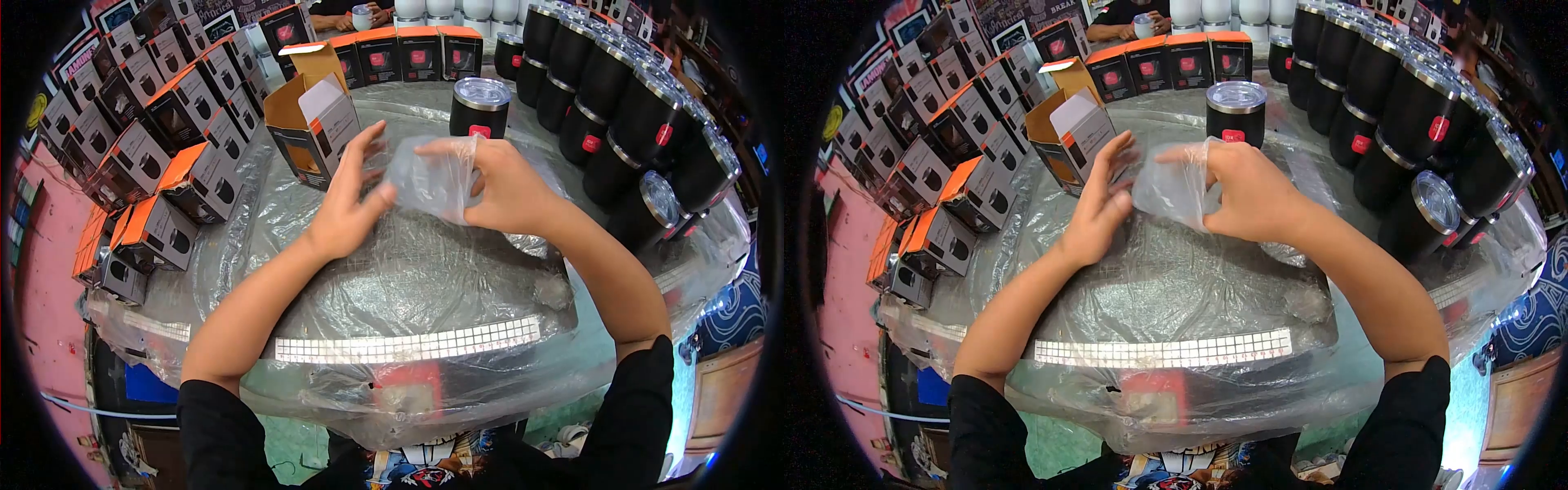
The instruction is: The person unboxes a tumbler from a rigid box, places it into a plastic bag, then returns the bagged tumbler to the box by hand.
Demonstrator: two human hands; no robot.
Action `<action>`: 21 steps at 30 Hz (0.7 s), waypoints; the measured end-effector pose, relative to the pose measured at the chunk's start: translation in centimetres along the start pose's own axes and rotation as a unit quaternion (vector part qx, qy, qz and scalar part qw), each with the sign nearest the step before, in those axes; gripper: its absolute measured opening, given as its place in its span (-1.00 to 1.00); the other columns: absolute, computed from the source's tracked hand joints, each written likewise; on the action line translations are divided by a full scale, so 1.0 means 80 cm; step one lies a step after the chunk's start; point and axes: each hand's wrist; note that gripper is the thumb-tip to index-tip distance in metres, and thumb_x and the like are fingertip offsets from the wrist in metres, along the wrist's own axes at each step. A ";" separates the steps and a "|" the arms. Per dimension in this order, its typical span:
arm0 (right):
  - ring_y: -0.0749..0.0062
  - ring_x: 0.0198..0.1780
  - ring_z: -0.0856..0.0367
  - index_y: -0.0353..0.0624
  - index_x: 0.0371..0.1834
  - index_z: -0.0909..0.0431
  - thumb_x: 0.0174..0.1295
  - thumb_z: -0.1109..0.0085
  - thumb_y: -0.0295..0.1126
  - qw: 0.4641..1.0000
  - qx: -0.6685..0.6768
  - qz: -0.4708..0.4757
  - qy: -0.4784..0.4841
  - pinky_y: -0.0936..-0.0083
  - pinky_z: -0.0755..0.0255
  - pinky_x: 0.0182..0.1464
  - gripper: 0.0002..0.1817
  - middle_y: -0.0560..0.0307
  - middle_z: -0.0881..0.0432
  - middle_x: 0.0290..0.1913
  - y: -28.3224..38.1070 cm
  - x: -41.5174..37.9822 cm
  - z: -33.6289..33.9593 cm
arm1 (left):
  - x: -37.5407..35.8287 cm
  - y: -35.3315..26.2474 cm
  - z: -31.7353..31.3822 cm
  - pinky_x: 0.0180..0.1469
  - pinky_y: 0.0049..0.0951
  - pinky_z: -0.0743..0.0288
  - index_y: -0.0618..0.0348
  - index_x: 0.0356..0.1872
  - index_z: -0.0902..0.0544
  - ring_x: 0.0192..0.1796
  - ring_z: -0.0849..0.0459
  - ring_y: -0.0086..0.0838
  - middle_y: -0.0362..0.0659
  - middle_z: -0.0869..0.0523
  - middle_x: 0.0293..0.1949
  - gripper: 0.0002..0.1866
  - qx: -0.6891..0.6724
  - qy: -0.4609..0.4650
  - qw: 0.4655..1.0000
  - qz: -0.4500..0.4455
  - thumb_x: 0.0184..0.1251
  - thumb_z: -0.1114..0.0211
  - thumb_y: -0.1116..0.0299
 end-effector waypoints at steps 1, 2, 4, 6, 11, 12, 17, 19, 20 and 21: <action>0.26 -0.05 -0.86 -0.09 0.39 -0.67 -0.01 -0.52 -0.56 0.999 0.023 -0.022 0.023 0.37 -0.75 -0.02 -0.26 -0.04 -0.83 0.08 0.007 0.001 0.005 | -0.002 -0.009 0.000 0.59 0.05 -0.31 0.14 0.69 -0.18 0.63 -0.35 0.03 0.18 -0.35 0.59 0.04 0.137 -0.003 0.986 -0.096 0.31 -0.53 -0.02; 0.38 0.01 -0.86 -0.15 0.36 -0.68 0.01 -0.53 -0.59 0.997 0.045 -0.044 0.046 0.43 -0.76 -0.03 -0.29 -0.01 -0.83 0.11 0.013 0.002 0.007 | -0.004 -0.016 0.000 0.60 0.09 -0.29 0.14 0.70 -0.18 0.66 -0.31 0.12 0.22 -0.33 0.61 0.20 0.270 -0.008 0.944 -0.189 0.10 -0.67 -0.07; 0.25 -0.09 -0.85 -0.14 0.32 -0.69 0.02 -0.49 -0.55 0.997 0.041 -0.029 0.056 0.34 -0.73 -0.05 -0.34 -0.04 -0.82 0.03 0.020 0.004 0.006 | -0.003 -0.025 -0.007 0.60 0.10 -0.29 0.13 0.70 -0.16 0.68 -0.29 0.14 0.23 -0.29 0.64 0.32 0.292 -0.008 0.927 -0.234 -0.07 -0.75 -0.07; 0.13 -0.19 -0.84 -0.13 0.27 -0.71 0.03 -0.45 -0.51 0.997 0.040 -0.017 0.067 0.26 -0.70 -0.08 -0.39 -0.08 -0.81 -0.04 0.034 0.008 0.004 | 0.000 -0.025 -0.014 0.60 0.12 -0.29 0.13 0.71 -0.14 0.69 -0.26 0.16 0.24 -0.24 0.67 0.44 0.313 -0.005 0.909 -0.276 -0.24 -0.84 -0.06; 0.13 -0.30 -0.80 -0.30 -0.13 -0.75 0.10 -0.39 -0.53 0.993 0.019 0.030 0.116 0.28 -0.67 -0.18 -0.75 -0.09 -0.80 -0.22 0.057 0.022 0.003 | -0.004 -0.010 -0.023 0.48 0.06 -0.49 0.15 0.72 -0.06 0.45 -0.59 0.19 0.25 -0.54 0.45 0.45 0.296 -0.006 0.910 -0.291 -0.24 -0.86 0.20; 0.21 -0.33 -0.80 -0.34 -0.18 -0.75 0.11 -0.37 -0.54 0.992 0.012 0.049 0.111 0.33 -0.68 -0.20 -0.80 -0.06 -0.80 -0.28 0.054 0.024 0.004 | -0.005 -0.007 -0.022 0.45 0.00 -0.53 0.15 0.73 -0.04 0.40 -0.65 0.13 0.21 -0.58 0.40 0.44 0.277 -0.010 0.925 -0.262 -0.22 -0.85 0.23; 0.50 -0.34 -0.77 -0.37 -0.28 -0.73 0.28 -0.28 -0.55 0.982 0.181 0.046 0.009 0.48 -0.67 -0.23 -0.91 0.10 -0.79 -0.37 0.042 0.031 0.038 | -0.004 0.000 -0.018 0.40 -0.10 -0.57 0.19 0.73 -0.01 0.30 -0.72 -0.05 0.11 -0.62 0.30 0.43 0.213 -0.010 0.963 -0.167 -0.18 -0.82 0.28; 0.59 -0.31 -0.75 -0.36 -0.27 -0.73 0.39 -0.19 -0.55 0.961 0.270 -0.022 -0.063 0.53 -0.66 -0.18 -0.86 0.17 -0.78 -0.36 0.027 0.038 0.058 | -0.002 0.002 -0.018 0.41 -0.11 -0.55 0.21 0.73 -0.01 0.30 -0.71 -0.09 0.10 -0.62 0.28 0.42 0.204 -0.013 0.964 -0.168 -0.17 -0.81 0.27; 0.62 -0.30 -0.75 -0.35 -0.26 -0.73 0.44 -0.14 -0.54 0.959 0.263 -0.037 -0.098 0.55 -0.66 -0.15 -0.82 0.18 -0.78 -0.35 0.016 0.044 0.070 | -0.002 0.000 -0.017 0.43 -0.12 -0.53 0.21 0.73 -0.02 0.32 -0.69 -0.11 0.10 -0.61 0.30 0.42 0.210 -0.015 0.962 -0.172 -0.18 -0.81 0.28; 0.42 -0.14 -0.79 -0.34 -0.09 -0.73 0.41 -0.24 -0.42 0.976 0.179 -0.061 -0.111 0.44 -0.69 0.03 -0.80 0.03 -0.80 -0.14 -0.003 0.050 0.080 | -0.002 -0.001 -0.016 0.44 -0.13 -0.51 0.22 0.73 -0.03 0.34 -0.67 -0.13 0.10 -0.59 0.33 0.42 0.216 -0.016 0.960 -0.176 -0.19 -0.81 0.28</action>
Point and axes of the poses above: each hand's wrist, its own x-axis towards the middle knuckle, its own z-axis out of the back of the hand, y = z × x
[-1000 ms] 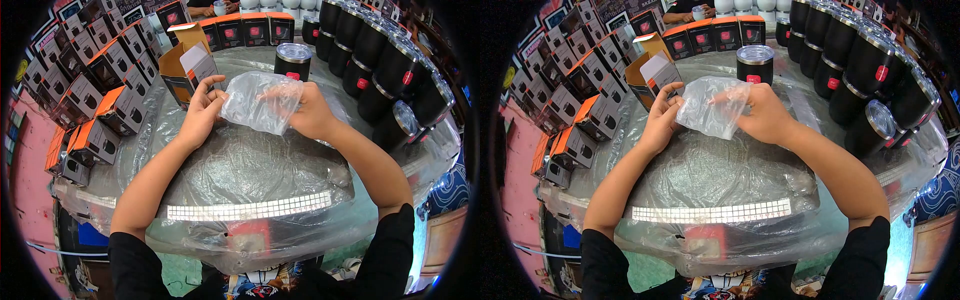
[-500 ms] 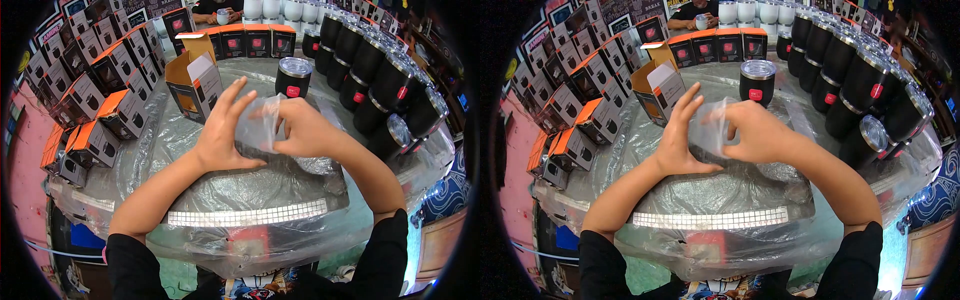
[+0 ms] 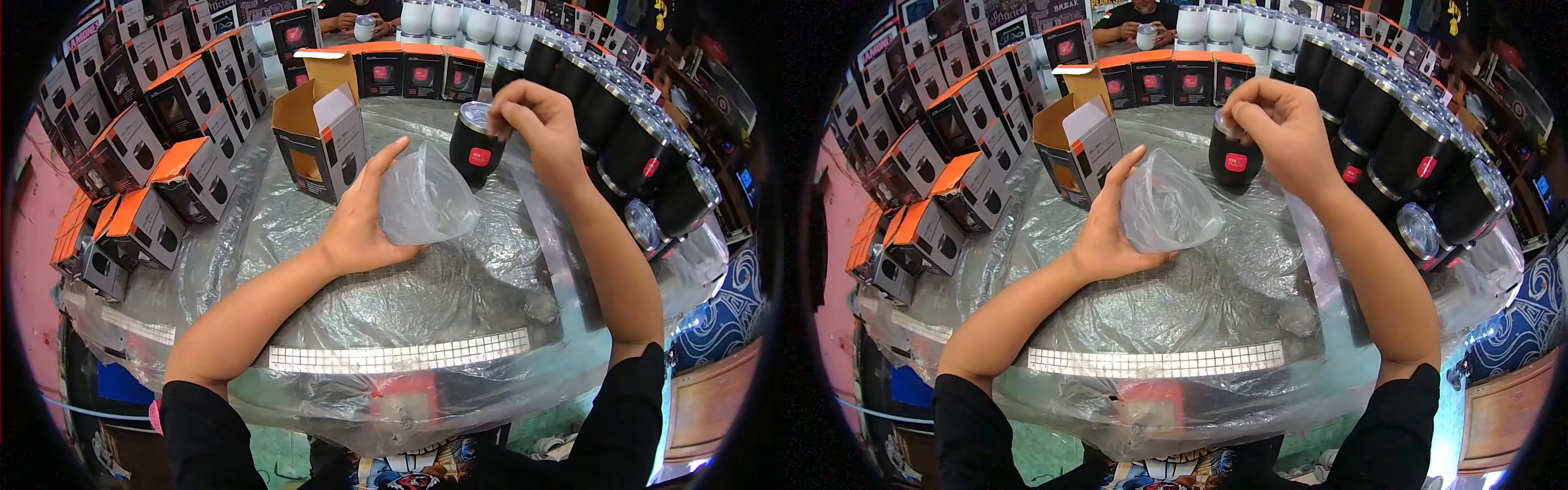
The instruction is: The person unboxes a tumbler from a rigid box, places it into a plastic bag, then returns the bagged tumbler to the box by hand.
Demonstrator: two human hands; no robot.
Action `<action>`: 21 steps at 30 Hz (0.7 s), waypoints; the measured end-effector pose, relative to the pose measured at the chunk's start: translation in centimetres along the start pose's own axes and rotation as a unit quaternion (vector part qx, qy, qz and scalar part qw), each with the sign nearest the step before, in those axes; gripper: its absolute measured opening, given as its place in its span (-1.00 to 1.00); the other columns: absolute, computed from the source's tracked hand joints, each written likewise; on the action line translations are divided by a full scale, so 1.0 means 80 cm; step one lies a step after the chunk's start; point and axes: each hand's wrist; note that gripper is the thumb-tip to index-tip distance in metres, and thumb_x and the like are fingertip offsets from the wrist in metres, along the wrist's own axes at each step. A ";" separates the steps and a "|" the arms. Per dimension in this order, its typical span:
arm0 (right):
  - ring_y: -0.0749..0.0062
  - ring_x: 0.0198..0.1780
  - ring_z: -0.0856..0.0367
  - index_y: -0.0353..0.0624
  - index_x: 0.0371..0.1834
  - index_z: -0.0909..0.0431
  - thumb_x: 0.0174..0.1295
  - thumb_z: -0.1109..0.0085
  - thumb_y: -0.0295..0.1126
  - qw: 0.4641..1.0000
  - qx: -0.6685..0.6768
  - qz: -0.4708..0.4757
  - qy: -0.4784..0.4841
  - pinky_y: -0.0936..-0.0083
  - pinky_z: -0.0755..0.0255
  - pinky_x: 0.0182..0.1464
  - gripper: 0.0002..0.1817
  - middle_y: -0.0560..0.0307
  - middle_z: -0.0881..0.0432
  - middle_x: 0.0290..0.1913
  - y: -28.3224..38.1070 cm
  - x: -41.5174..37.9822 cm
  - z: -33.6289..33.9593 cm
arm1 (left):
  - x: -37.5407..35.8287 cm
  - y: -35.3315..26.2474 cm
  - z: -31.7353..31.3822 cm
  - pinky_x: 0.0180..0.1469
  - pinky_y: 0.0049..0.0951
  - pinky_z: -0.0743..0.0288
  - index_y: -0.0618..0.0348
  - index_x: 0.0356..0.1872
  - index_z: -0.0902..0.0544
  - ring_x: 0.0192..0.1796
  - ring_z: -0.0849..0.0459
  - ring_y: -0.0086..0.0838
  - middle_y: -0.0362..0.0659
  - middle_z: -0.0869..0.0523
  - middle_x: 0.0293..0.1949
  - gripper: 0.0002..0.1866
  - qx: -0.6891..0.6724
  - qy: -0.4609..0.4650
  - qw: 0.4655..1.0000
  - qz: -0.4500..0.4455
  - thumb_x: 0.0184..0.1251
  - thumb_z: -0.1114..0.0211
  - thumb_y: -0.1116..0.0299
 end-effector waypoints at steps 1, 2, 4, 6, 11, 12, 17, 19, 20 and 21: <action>0.42 -0.14 -0.79 -0.34 -0.09 -0.73 0.41 -0.24 -0.42 1.000 -0.002 0.000 0.001 0.44 -0.69 0.03 -0.80 0.03 -0.80 -0.14 -0.006 0.005 0.001 | 0.000 0.000 0.000 0.44 -0.13 -0.51 0.22 0.73 -0.03 0.34 -0.67 -0.13 0.10 -0.59 0.33 0.42 -0.001 -0.002 1.000 -0.001 -0.19 -0.81 0.28; 0.24 0.01 -0.77 -0.31 0.03 -0.70 0.35 -0.33 -0.33 0.982 -0.176 0.059 -0.027 0.32 -0.64 0.17 -0.70 -0.06 -0.76 0.02 -0.010 0.009 -0.001 | 0.001 -0.001 0.000 0.45 -0.14 -0.50 0.22 0.73 -0.04 0.36 -0.65 -0.15 0.09 -0.57 0.34 0.41 -0.012 -0.008 1.000 -0.001 -0.19 -0.80 0.28; -0.18 0.45 -0.52 -0.17 0.43 -0.55 0.18 -0.50 -0.13 0.915 -0.385 0.119 -0.009 0.09 -0.39 0.53 -0.27 -0.23 -0.51 0.48 -0.040 0.019 0.011 | 0.002 -0.002 0.001 0.47 -0.15 -0.48 0.23 0.73 -0.05 0.37 -0.63 -0.16 0.08 -0.56 0.35 0.41 -0.023 -0.013 1.000 -0.003 -0.20 -0.80 0.28; -0.16 0.57 -0.43 -0.10 0.59 -0.43 0.14 -0.52 -0.13 0.903 -0.418 0.096 0.024 0.10 -0.32 0.60 -0.10 -0.26 -0.41 0.60 -0.071 0.017 0.015 | 0.001 0.000 0.001 0.48 -0.15 -0.47 0.23 0.73 -0.04 0.38 -0.61 -0.18 0.06 -0.53 0.36 0.42 -0.043 -0.011 0.999 0.011 -0.20 -0.81 0.27; -0.06 0.45 -0.54 -0.09 0.61 -0.41 0.10 -0.56 -0.23 0.914 -0.391 -0.043 0.096 0.18 -0.41 0.50 -0.07 -0.18 -0.51 0.46 -0.049 0.020 0.014 | 0.001 0.001 0.001 0.49 -0.15 -0.45 0.19 0.74 -0.03 0.36 -0.60 -0.18 0.02 -0.53 0.30 0.43 -0.060 -0.009 0.998 0.023 -0.19 -0.83 0.25; -0.06 0.45 -0.54 -0.09 0.61 -0.41 0.10 -0.56 -0.23 0.914 -0.391 -0.043 0.099 0.18 -0.41 0.50 -0.07 -0.18 -0.51 0.46 -0.046 0.019 0.014 | 0.000 0.002 0.000 0.50 -0.16 -0.45 0.17 0.74 -0.03 0.36 -0.60 -0.18 0.01 -0.53 0.28 0.43 -0.072 -0.002 0.997 0.037 -0.18 -0.83 0.25; -0.11 0.33 -0.60 -0.15 0.39 -0.54 0.05 -0.65 -0.13 0.905 -0.421 -0.024 0.057 0.15 -0.48 0.41 -0.19 -0.20 -0.61 0.25 -0.035 0.004 0.032 | 0.001 -0.003 0.002 0.45 -0.14 -0.47 0.13 0.73 -0.10 0.35 -0.59 -0.16 0.03 -0.55 0.24 0.38 -0.048 -0.004 0.998 0.037 -0.17 -0.81 0.24; 0.00 0.25 -0.66 -0.16 0.40 -0.56 0.10 -0.64 -0.09 0.906 -0.422 0.022 0.027 0.21 -0.52 0.33 -0.20 -0.13 -0.66 0.20 -0.024 -0.006 0.037 | 0.001 -0.005 0.004 0.44 -0.13 -0.48 0.12 0.72 -0.13 0.34 -0.58 -0.14 0.05 -0.55 0.23 0.36 -0.041 -0.010 0.998 0.042 -0.17 -0.80 0.24; 0.13 0.18 -0.67 -0.16 0.40 -0.57 0.16 -0.62 -0.08 0.927 -0.374 -0.001 -0.007 0.27 -0.53 0.28 -0.24 -0.06 -0.67 0.15 0.000 -0.011 0.035 | 0.001 -0.006 0.005 0.42 -0.12 -0.48 0.12 0.71 -0.16 0.33 -0.59 -0.12 0.06 -0.55 0.23 0.33 -0.042 -0.006 0.998 0.049 -0.17 -0.79 0.24; 0.25 0.12 -0.68 -0.16 0.40 -0.58 0.22 -0.59 -0.07 0.944 -0.326 -0.027 -0.041 0.33 -0.54 0.23 -0.26 0.00 -0.69 0.09 0.023 -0.016 0.034 | 0.001 -0.007 0.004 0.40 -0.12 -0.49 0.11 0.70 -0.20 0.31 -0.59 -0.10 0.06 -0.56 0.23 0.30 -0.042 -0.001 0.998 0.055 -0.17 -0.78 0.23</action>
Point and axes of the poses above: each hand's wrist, its own x-axis towards the middle knuckle, its own z-axis out of the back of the hand, y = z × x
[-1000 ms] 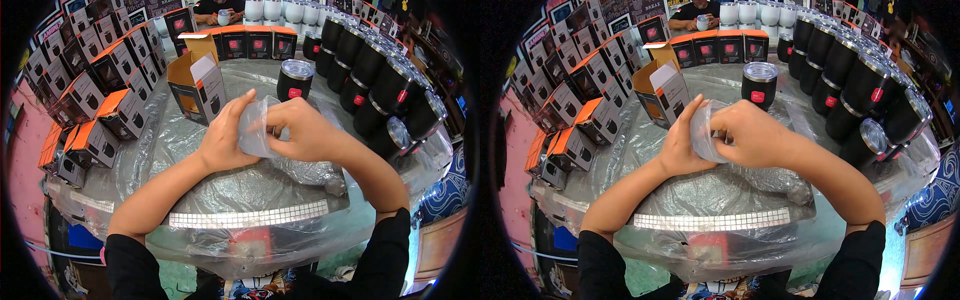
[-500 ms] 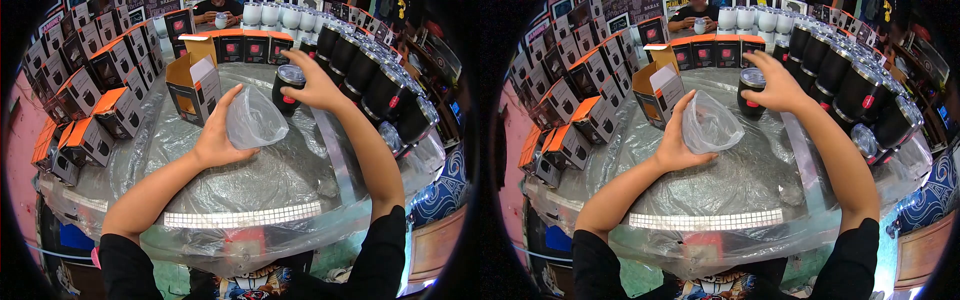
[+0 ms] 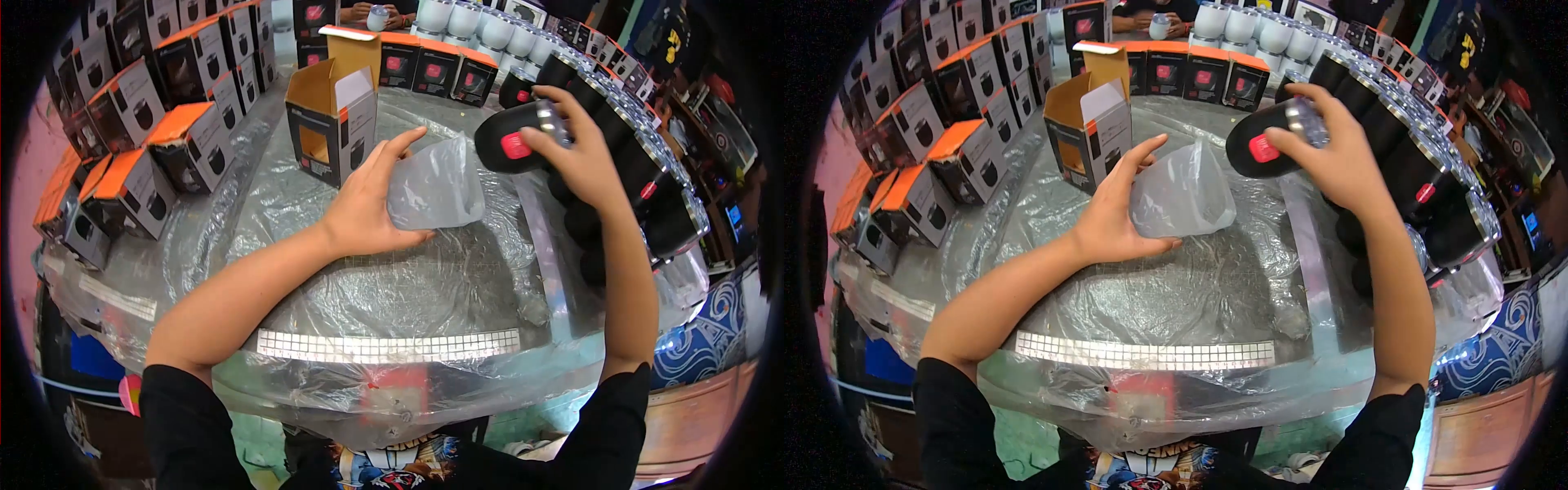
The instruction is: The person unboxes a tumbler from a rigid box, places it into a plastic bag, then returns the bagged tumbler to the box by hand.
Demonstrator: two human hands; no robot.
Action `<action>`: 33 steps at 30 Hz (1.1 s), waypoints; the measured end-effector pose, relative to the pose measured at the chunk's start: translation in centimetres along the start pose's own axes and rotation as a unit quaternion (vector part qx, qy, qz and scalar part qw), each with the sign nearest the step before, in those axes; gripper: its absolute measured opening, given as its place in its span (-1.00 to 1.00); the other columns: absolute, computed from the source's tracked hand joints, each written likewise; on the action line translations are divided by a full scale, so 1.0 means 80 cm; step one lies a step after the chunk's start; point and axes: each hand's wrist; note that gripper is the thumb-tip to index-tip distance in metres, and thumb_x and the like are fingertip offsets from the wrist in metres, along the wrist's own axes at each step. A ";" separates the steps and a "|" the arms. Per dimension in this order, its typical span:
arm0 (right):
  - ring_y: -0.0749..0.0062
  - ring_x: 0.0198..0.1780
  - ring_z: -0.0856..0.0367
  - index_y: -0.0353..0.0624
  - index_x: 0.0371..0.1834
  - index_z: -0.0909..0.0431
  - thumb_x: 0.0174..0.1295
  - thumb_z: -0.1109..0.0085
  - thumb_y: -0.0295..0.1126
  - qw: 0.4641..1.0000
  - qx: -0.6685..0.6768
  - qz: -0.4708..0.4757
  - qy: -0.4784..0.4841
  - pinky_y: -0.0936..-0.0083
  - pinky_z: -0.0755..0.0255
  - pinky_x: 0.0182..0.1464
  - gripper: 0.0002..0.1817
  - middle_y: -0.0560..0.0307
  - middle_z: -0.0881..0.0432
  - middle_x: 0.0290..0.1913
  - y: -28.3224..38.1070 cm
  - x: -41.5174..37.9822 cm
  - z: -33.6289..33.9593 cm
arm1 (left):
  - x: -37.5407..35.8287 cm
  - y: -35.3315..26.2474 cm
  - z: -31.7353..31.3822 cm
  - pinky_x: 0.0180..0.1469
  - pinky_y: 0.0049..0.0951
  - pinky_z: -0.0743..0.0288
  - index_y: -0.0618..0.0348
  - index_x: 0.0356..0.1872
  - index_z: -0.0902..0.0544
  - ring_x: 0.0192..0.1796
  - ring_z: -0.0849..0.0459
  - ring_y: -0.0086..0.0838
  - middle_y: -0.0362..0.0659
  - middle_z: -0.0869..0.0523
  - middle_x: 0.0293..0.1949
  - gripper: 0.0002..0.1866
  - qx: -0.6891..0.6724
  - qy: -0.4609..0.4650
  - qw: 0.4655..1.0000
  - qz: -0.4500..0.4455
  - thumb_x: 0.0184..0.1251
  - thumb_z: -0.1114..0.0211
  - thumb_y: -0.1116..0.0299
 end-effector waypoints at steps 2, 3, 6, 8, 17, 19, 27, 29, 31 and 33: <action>0.46 0.03 -0.64 -0.14 0.42 -0.60 0.32 -0.53 -0.10 0.996 0.085 -0.023 0.029 0.45 -0.53 0.14 -0.34 0.14 -0.67 0.00 0.025 -0.010 0.025 | -0.001 0.002 -0.002 0.39 -0.13 -0.50 0.10 0.69 -0.21 0.31 -0.59 -0.09 0.06 -0.56 0.23 0.29 0.001 -0.010 1.000 -0.003 -0.17 -0.78 0.24; 0.54 0.02 -0.62 -0.14 0.41 -0.60 0.37 -0.48 -0.14 0.995 0.093 -0.018 0.043 0.50 -0.51 0.13 -0.40 0.18 -0.66 0.00 0.025 -0.011 0.037 | -0.001 0.002 -0.003 0.39 -0.14 -0.50 0.08 0.68 -0.23 0.30 -0.60 -0.08 0.06 -0.56 0.23 0.27 0.007 -0.012 1.000 -0.013 -0.17 -0.77 0.24; 0.57 0.02 -0.60 -0.16 0.37 -0.60 0.40 -0.46 -0.18 0.985 0.129 -0.028 0.115 0.54 -0.48 0.16 -0.46 0.23 -0.66 0.00 0.053 -0.020 0.055 | -0.001 0.003 -0.003 0.38 -0.13 -0.51 0.06 0.66 -0.26 0.30 -0.60 -0.06 0.06 -0.56 0.23 0.25 0.006 -0.012 1.000 -0.020 -0.18 -0.76 0.25; 0.59 0.02 -0.59 -0.17 0.35 -0.60 0.40 -0.46 -0.21 0.980 0.151 -0.034 0.124 0.57 -0.47 0.14 -0.48 0.24 -0.64 -0.02 0.053 -0.026 0.039 | -0.001 0.002 -0.003 0.38 -0.13 -0.51 0.06 0.66 -0.27 0.30 -0.60 -0.05 0.06 -0.55 0.24 0.24 0.011 -0.011 1.000 -0.022 -0.18 -0.77 0.24; 0.58 0.02 -0.58 -0.17 0.32 -0.59 0.33 -0.56 -0.20 0.985 0.163 -0.014 0.059 0.54 -0.53 0.13 -0.43 0.20 -0.65 -0.03 0.051 -0.037 -0.019 | -0.001 -0.001 0.000 0.47 -0.07 -0.46 0.10 0.65 -0.28 0.42 -0.56 0.06 0.11 -0.51 0.38 0.26 0.022 -0.002 0.997 -0.077 -0.20 -0.80 0.16; 0.54 0.08 -0.61 -0.15 0.37 -0.53 0.33 -0.56 -0.29 0.981 0.187 0.000 0.054 0.52 -0.56 0.18 -0.40 0.16 -0.64 0.07 0.050 -0.040 -0.025 | 0.000 -0.002 0.000 0.48 -0.06 -0.46 0.10 0.65 -0.28 0.45 -0.55 0.08 0.12 -0.49 0.41 0.27 0.021 -0.007 0.996 -0.084 -0.20 -0.80 0.14; 0.56 0.13 -0.61 -0.17 0.43 -0.44 0.36 -0.52 -0.39 0.963 0.264 0.004 0.063 0.55 -0.54 0.16 -0.38 0.16 -0.60 0.13 0.054 -0.059 -0.066 | 0.003 -0.002 0.000 0.46 0.01 -0.47 0.16 0.61 -0.33 0.38 -0.64 0.11 0.13 -0.62 0.38 0.14 0.079 -0.053 0.986 -0.136 -0.05 -0.74 0.12; 0.56 0.12 -0.61 -0.17 0.43 -0.44 0.35 -0.53 -0.38 0.961 0.271 0.000 0.059 0.56 -0.54 0.15 -0.37 0.16 -0.60 0.13 0.049 -0.064 -0.080 | 0.005 -0.005 0.002 0.45 0.02 -0.48 0.18 0.59 -0.36 0.38 -0.63 0.10 0.12 -0.62 0.39 0.13 0.108 -0.057 0.979 -0.164 -0.06 -0.75 0.10; 0.54 0.09 -0.62 -0.15 0.45 -0.43 0.34 -0.55 -0.34 0.957 0.284 -0.014 0.054 0.53 -0.56 0.14 -0.34 0.16 -0.60 0.11 0.053 -0.070 -0.089 | 0.005 -0.010 0.004 0.43 0.02 -0.50 0.20 0.56 -0.40 0.38 -0.63 0.09 0.11 -0.62 0.39 0.11 0.136 -0.060 0.970 -0.191 -0.08 -0.75 0.08; 0.53 0.10 -0.62 -0.14 0.46 -0.42 0.35 -0.54 -0.34 0.956 0.291 -0.012 0.043 0.52 -0.56 0.15 -0.34 0.16 -0.60 0.12 0.051 -0.076 -0.097 | 0.004 -0.017 0.007 0.42 0.03 -0.51 0.23 0.53 -0.44 0.35 -0.66 0.07 0.09 -0.65 0.37 0.09 0.150 -0.070 0.967 -0.196 -0.09 -0.76 0.06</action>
Point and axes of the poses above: each hand's wrist, its own x-axis towards the middle knuckle, its own z-axis out of the back of the hand, y = z × x
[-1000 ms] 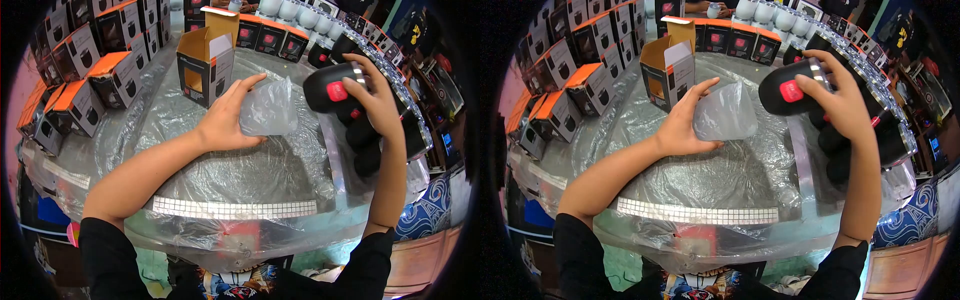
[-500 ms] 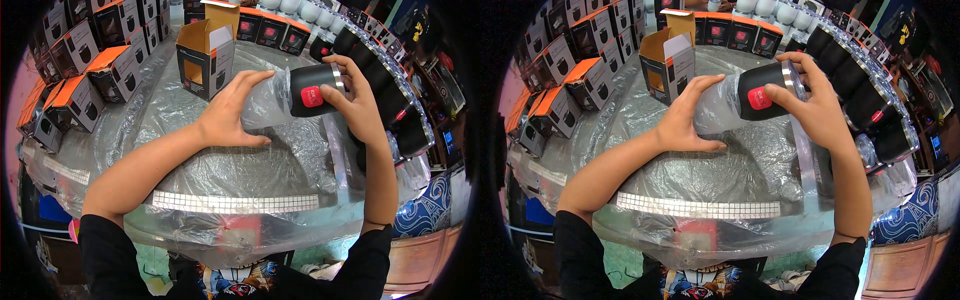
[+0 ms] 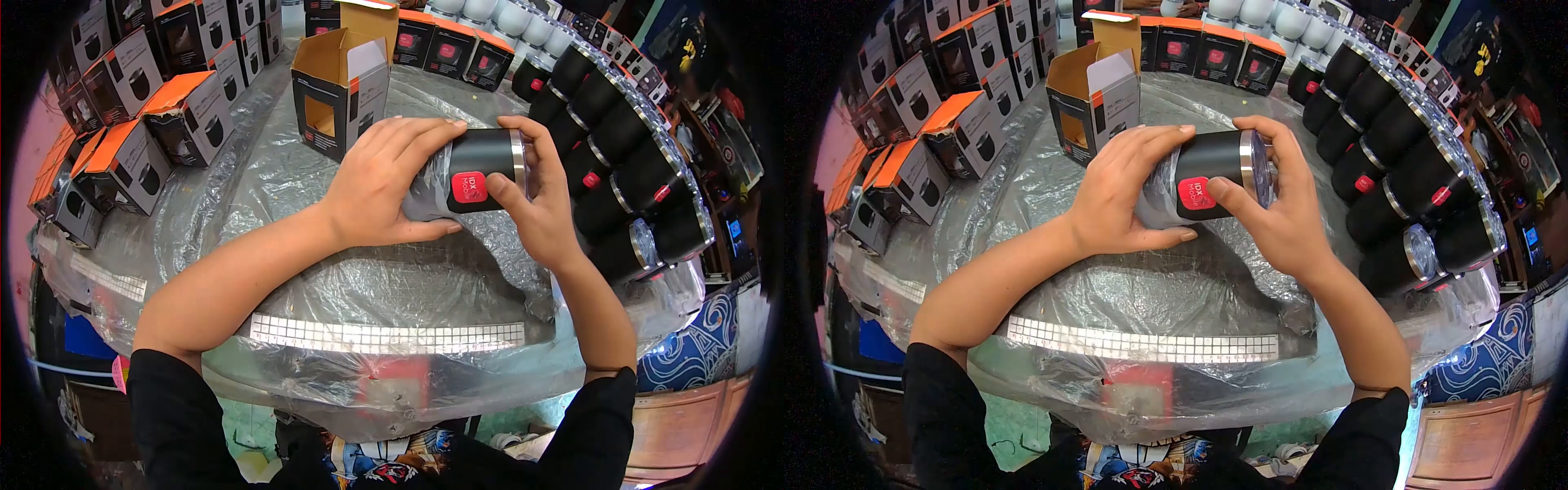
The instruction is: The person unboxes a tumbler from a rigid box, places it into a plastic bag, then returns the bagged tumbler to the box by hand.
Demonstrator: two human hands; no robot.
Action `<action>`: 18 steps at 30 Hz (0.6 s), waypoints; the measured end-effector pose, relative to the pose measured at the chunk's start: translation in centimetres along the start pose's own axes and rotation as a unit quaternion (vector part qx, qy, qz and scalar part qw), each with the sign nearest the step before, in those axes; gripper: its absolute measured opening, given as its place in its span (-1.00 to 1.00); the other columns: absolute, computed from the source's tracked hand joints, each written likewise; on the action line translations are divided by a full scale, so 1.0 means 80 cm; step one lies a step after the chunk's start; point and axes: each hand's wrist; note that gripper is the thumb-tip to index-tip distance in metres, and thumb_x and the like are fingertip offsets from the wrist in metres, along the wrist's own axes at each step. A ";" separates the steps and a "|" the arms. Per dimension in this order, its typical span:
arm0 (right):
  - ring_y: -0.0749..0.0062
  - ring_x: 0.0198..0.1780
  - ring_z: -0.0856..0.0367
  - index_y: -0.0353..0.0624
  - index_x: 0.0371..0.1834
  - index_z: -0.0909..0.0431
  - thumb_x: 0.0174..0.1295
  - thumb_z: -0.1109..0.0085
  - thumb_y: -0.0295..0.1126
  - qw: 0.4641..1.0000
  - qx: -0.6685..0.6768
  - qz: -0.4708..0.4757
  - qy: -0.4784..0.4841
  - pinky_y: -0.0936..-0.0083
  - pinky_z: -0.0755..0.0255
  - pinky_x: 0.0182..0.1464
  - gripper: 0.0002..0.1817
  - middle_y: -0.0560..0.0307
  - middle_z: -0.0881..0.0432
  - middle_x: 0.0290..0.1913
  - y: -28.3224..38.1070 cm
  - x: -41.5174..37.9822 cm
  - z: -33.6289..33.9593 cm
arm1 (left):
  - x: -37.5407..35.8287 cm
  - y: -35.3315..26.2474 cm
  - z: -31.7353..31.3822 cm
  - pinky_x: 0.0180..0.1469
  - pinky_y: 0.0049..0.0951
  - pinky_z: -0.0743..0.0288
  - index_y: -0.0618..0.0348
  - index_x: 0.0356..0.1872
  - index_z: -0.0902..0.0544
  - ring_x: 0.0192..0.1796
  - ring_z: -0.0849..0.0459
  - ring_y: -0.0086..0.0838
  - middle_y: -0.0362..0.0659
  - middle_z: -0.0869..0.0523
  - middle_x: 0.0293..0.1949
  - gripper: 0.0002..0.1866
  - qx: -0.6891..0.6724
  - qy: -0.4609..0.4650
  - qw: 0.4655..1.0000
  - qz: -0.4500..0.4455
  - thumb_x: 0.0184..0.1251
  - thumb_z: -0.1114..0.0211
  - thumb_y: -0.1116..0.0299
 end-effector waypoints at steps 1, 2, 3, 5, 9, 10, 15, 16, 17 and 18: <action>0.52 0.10 -0.62 -0.13 0.47 -0.41 0.36 -0.53 -0.33 1.000 0.007 0.005 -0.010 0.51 -0.55 0.16 -0.33 0.15 -0.59 0.12 -0.003 -0.003 -0.002 | 0.000 0.000 0.000 0.42 0.03 -0.51 0.23 0.53 -0.44 0.35 -0.66 0.07 0.09 -0.65 0.37 0.09 0.000 0.002 1.000 0.000 -0.09 -0.76 0.06; 0.52 0.10 -0.62 -0.13 0.47 -0.41 0.36 -0.53 -0.33 1.000 0.009 0.003 -0.012 0.51 -0.55 0.16 -0.33 0.15 -0.59 0.12 -0.006 -0.005 -0.005 | -0.001 0.000 0.000 0.42 0.03 -0.51 0.23 0.52 -0.45 0.34 -0.67 0.06 0.09 -0.66 0.37 0.08 0.017 0.010 1.000 0.003 -0.08 -0.76 0.05; 0.52 0.12 -0.62 -0.12 0.47 -0.40 0.37 -0.52 -0.32 1.000 0.014 0.003 -0.022 0.50 -0.55 0.17 -0.33 0.13 -0.59 0.13 -0.008 -0.008 -0.007 | -0.002 0.000 -0.001 0.41 0.04 -0.52 0.24 0.51 -0.46 0.33 -0.69 0.05 0.08 -0.67 0.37 0.07 0.034 0.019 0.999 0.007 -0.08 -0.76 0.04; 0.52 0.13 -0.61 -0.12 0.48 -0.40 0.38 -0.52 -0.31 0.999 0.023 -0.002 -0.039 0.49 -0.54 0.18 -0.33 0.12 -0.58 0.14 -0.013 -0.013 -0.010 | 0.000 0.001 -0.002 0.40 0.02 -0.53 0.25 0.51 -0.47 0.33 -0.70 0.04 0.08 -0.68 0.37 0.07 0.030 0.022 0.999 -0.007 -0.08 -0.76 0.04; 0.50 0.16 -0.59 -0.12 0.47 -0.40 0.38 -0.52 -0.27 0.999 0.037 -0.008 -0.037 0.48 -0.53 0.20 -0.33 0.11 -0.57 0.17 -0.020 -0.021 -0.012 | 0.002 -0.003 -0.003 0.35 -0.02 -0.59 0.27 0.50 -0.48 0.34 -0.71 0.03 0.09 -0.67 0.41 0.08 0.023 0.034 0.999 -0.035 -0.09 -0.77 0.03; 0.49 0.15 -0.59 -0.13 0.47 -0.40 0.38 -0.52 -0.25 0.999 0.021 -0.003 -0.030 0.47 -0.53 0.20 -0.33 0.11 -0.57 0.18 -0.021 -0.023 -0.014 | 0.003 -0.002 -0.003 0.32 -0.04 -0.61 0.27 0.51 -0.48 0.32 -0.73 0.05 0.10 -0.67 0.40 0.10 0.025 0.034 0.998 -0.047 -0.11 -0.78 0.04; 0.40 0.18 -0.60 -0.16 0.44 -0.41 0.34 -0.54 -0.21 0.997 0.066 0.004 -0.035 0.41 -0.50 0.26 -0.30 0.08 -0.58 0.18 -0.033 -0.026 -0.023 | 0.006 -0.007 -0.008 0.29 -0.08 -0.65 0.29 0.52 -0.47 0.28 -0.76 0.07 0.12 -0.70 0.36 0.12 0.015 0.030 0.997 -0.075 -0.14 -0.82 0.08; 0.35 0.21 -0.59 -0.17 0.45 -0.40 0.34 -0.54 -0.19 0.998 0.054 0.014 -0.031 0.38 -0.48 0.30 -0.29 0.05 -0.57 0.20 -0.035 -0.027 -0.024 | 0.006 -0.008 -0.010 0.30 -0.09 -0.65 0.29 0.51 -0.47 0.29 -0.76 0.05 0.12 -0.70 0.37 0.12 0.006 0.024 0.997 -0.072 -0.15 -0.82 0.10; 0.30 0.25 -0.58 -0.17 0.45 -0.39 0.34 -0.54 -0.18 0.999 0.040 0.025 -0.026 0.34 -0.46 0.34 -0.29 0.02 -0.55 0.23 -0.037 -0.027 -0.024 | 0.007 -0.009 -0.012 0.31 -0.10 -0.65 0.30 0.51 -0.47 0.30 -0.76 0.03 0.11 -0.70 0.38 0.12 -0.002 0.018 0.998 -0.068 -0.16 -0.83 0.12; 0.30 0.25 -0.58 -0.17 0.45 -0.39 0.34 -0.54 -0.18 0.998 0.043 0.023 -0.031 0.34 -0.46 0.34 -0.29 0.02 -0.55 0.23 -0.040 -0.027 -0.026 | 0.009 -0.010 -0.013 0.31 -0.10 -0.65 0.30 0.51 -0.47 0.30 -0.76 0.03 0.11 -0.70 0.38 0.12 -0.004 0.023 0.997 -0.071 -0.16 -0.83 0.12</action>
Point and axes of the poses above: each hand's wrist, its own x-axis towards the middle knuckle, its own z-axis out of the back of the hand, y = z × x
